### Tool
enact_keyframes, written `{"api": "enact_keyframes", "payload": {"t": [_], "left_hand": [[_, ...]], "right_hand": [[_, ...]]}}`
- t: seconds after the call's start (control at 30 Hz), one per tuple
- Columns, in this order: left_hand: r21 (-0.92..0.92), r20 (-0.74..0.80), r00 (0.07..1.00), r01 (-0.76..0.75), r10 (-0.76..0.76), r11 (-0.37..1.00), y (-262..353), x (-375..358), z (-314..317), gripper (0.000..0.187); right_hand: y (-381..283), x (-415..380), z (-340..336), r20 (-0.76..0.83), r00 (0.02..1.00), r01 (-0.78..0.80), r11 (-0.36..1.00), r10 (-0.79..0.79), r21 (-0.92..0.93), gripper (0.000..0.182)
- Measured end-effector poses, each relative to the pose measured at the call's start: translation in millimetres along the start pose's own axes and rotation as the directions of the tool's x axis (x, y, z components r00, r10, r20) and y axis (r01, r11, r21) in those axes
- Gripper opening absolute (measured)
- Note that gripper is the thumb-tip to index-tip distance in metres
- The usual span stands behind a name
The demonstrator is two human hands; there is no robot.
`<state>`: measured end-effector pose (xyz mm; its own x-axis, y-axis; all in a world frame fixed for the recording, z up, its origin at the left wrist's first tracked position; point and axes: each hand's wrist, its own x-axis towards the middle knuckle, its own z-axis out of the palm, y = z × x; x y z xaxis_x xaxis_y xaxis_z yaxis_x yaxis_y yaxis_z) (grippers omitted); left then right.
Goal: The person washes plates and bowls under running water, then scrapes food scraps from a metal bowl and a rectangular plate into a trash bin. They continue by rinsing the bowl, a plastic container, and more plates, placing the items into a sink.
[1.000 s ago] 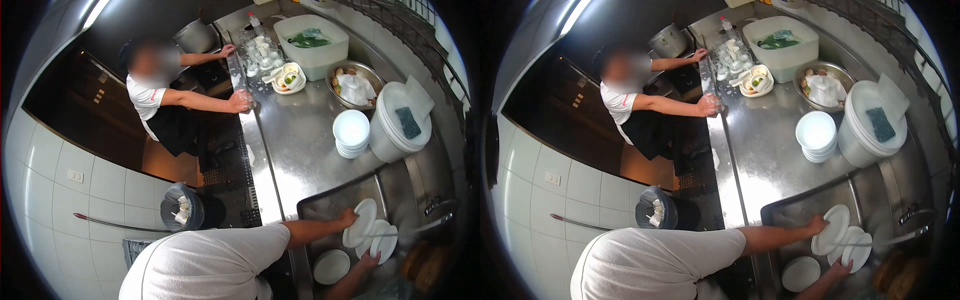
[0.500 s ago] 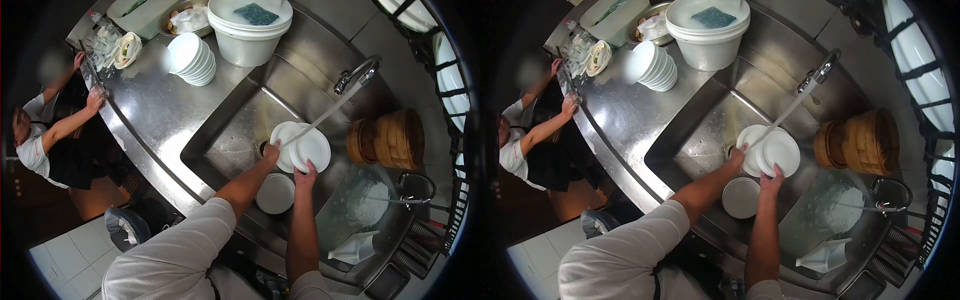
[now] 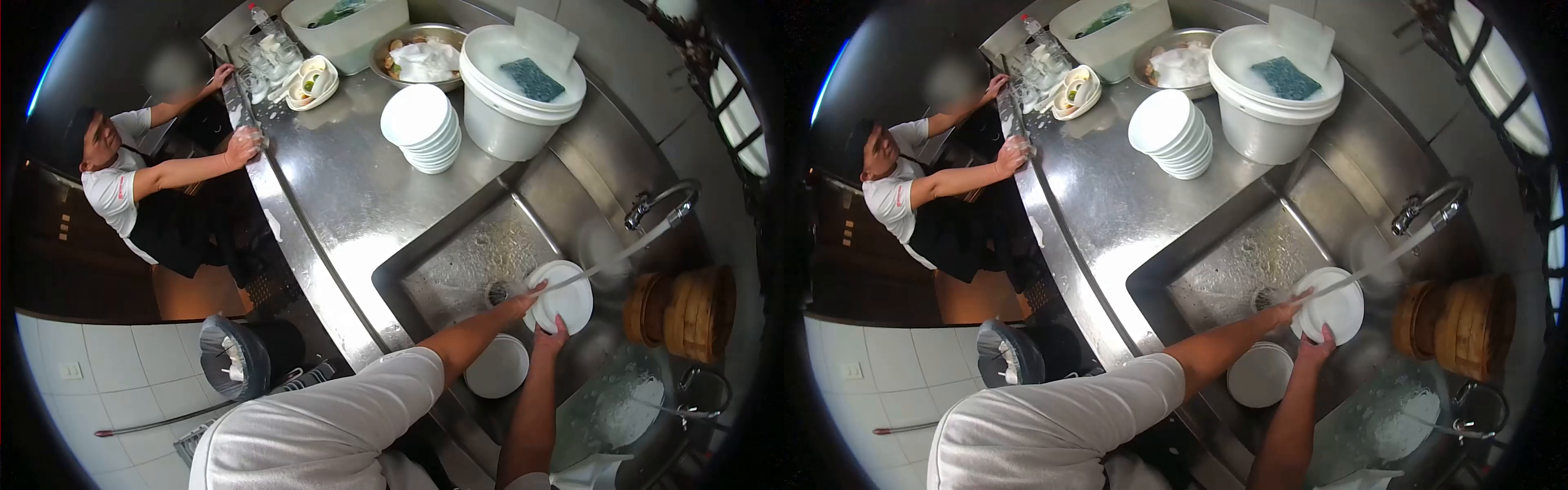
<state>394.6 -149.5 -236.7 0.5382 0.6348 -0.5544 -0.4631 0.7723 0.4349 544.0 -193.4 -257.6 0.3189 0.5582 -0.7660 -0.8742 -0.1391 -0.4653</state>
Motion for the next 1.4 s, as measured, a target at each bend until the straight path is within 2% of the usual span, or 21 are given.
{"api": "enact_keyframes", "payload": {"t": [0.03, 0.1, 0.17, 0.2, 0.23, 0.27, 0.3, 0.37, 0.43, 0.5, 0.57, 0.6, 0.7, 0.8, 0.9, 1.03, 1.07, 1.13, 1.23, 1.33, 1.4], "left_hand": [[-0.082, 0.072, 0.997, 0.024, -0.018, 0.996, 0, 4, -4, 0.07], [0.318, -0.298, 0.954, 0.115, -0.016, 0.941, 16, -18, -6, 0.069], [0.366, -0.475, 0.879, 0.226, -0.028, 0.903, 24, -19, -18, 0.062], [0.471, -0.455, 0.873, 0.071, 0.173, 0.879, 17, -7, -33, 0.051], [0.632, -0.47, 0.82, 0.054, 0.327, 0.773, 32, -18, -32, 0.048], [0.769, -0.448, 0.757, 0.055, 0.475, 0.637, 50, -41, -25, 0.045], [0.874, -0.392, 0.689, 0.072, 0.609, 0.48, 67, -67, -16, 0.042], [0.918, -0.163, 0.742, -0.127, 0.65, 0.375, 112, -134, 2, 0.044], [0.927, -0.178, 0.814, -0.051, 0.554, 0.373, 152, -206, 15, 0.038], [0.897, -0.163, 0.734, -0.168, 0.66, 0.408, 170, -259, -2, 0.031], [0.815, -0.246, 0.631, -0.276, 0.735, 0.51, 194, -311, -23, 0.026], [0.863, -0.297, 0.582, -0.176, 0.757, 0.474, 207, -333, -49, 0.026], [0.894, -0.437, 0.393, 0.088, 0.809, 0.44, 255, -395, -103, 0.027], [0.75, -0.567, 0.35, -0.156, 0.746, 0.643, 306, -394, -226, 0.029], [0.526, -0.699, 0.317, -0.38, 0.641, 0.761, 367, -399, -255, 0.037], [0.377, -0.76, 0.305, -0.512, 0.574, 0.772, 439, -398, -283, 0.044], [0.366, -0.766, 0.304, -0.518, 0.566, 0.773, 452, -397, -288, 0.042], [0.346, -0.777, 0.301, -0.53, 0.553, 0.774, 475, -395, -292, 0.037], [0.306, -0.758, 0.384, -0.504, 0.527, 0.807, 495, -382, -320, 0.031], [0.285, -0.748, 0.388, -0.546, 0.539, 0.788, 494, -384, -321, 0.029], [0.242, -0.713, 0.453, -0.556, 0.535, 0.795, 481, -387, -319, 0.031]], "right_hand": [[-1, 5, -1, -0.037, 0.999, -0.005, 1.0, 0.005, 0.002, 0.062], [-2, 21, -10, -0.041, 0.999, 0.009, 1.0, -0.009, 0.0, 0.056], [2, 36, -21, -0.05, 0.999, -0.006, 0.998, 0.003, -0.058, 0.053], [0, 43, -25, -0.053, 0.999, -0.016, 0.993, 0.01, -0.114, 0.053], [-3, 54, -29, -0.051, 0.999, -0.019, 0.986, 0.011, -0.165, 0.052], [-3, 72, -40, 0.051, 0.996, -0.072, 0.991, 0.078, -0.108, 0.057], [-6, 71, -30, -0.048, 0.989, -0.146, 0.98, 0.141, -0.138, 0.059], [-17, 60, -13, -0.251, 0.938, -0.289, 0.94, 0.24, -0.18, 0.063], [-20, 37, -6, -0.204, 0.95, -0.272, 0.949, 0.238, -0.161, 0.063], [-12, 33, -10, -0.184, 0.955, -0.263, 0.95, 0.232, -0.167, 0.061], [-7, -3, 22, -0.276, 0.923, -0.319, 0.934, 0.267, -0.163, 0.059], [-4, -19, 38, -0.323, 0.904, -0.344, 0.925, 0.281, -0.159, 0.058], [16, -52, 77, 0.069, 0.957, -0.277, 0.959, 0.281, -0.057, 0.058], [13, -68, 134, 0.049, 0.979, -0.2, 0.979, 0.197, 0.047, 0.049], [-5, -59, 156, -0.012, 0.987, -0.157, 0.981, 0.16, 0.113, 0.035], [-36, -45, 159, 0.273, 0.962, 0.005, 0.995, -0.033, 0.104, 0.037], [-39, -74, 172, 0.208, 0.978, 0.011, 0.994, -0.035, 0.112, 0.037], [-44, -106, 182, 0.21, 0.976, 0.067, 0.997, -0.059, -0.03, 0.032], [-36, -155, 188, 0.202, 0.974, 0.162, 0.943, -0.105, -0.29, 0.028], [1, -219, 187, 0.192, 0.967, 0.248, 0.794, -0.167, -0.556, 0.032], [35, -239, 186, 0.197, 0.962, 0.274, 0.688, -0.191, -0.672, 0.033]]}}
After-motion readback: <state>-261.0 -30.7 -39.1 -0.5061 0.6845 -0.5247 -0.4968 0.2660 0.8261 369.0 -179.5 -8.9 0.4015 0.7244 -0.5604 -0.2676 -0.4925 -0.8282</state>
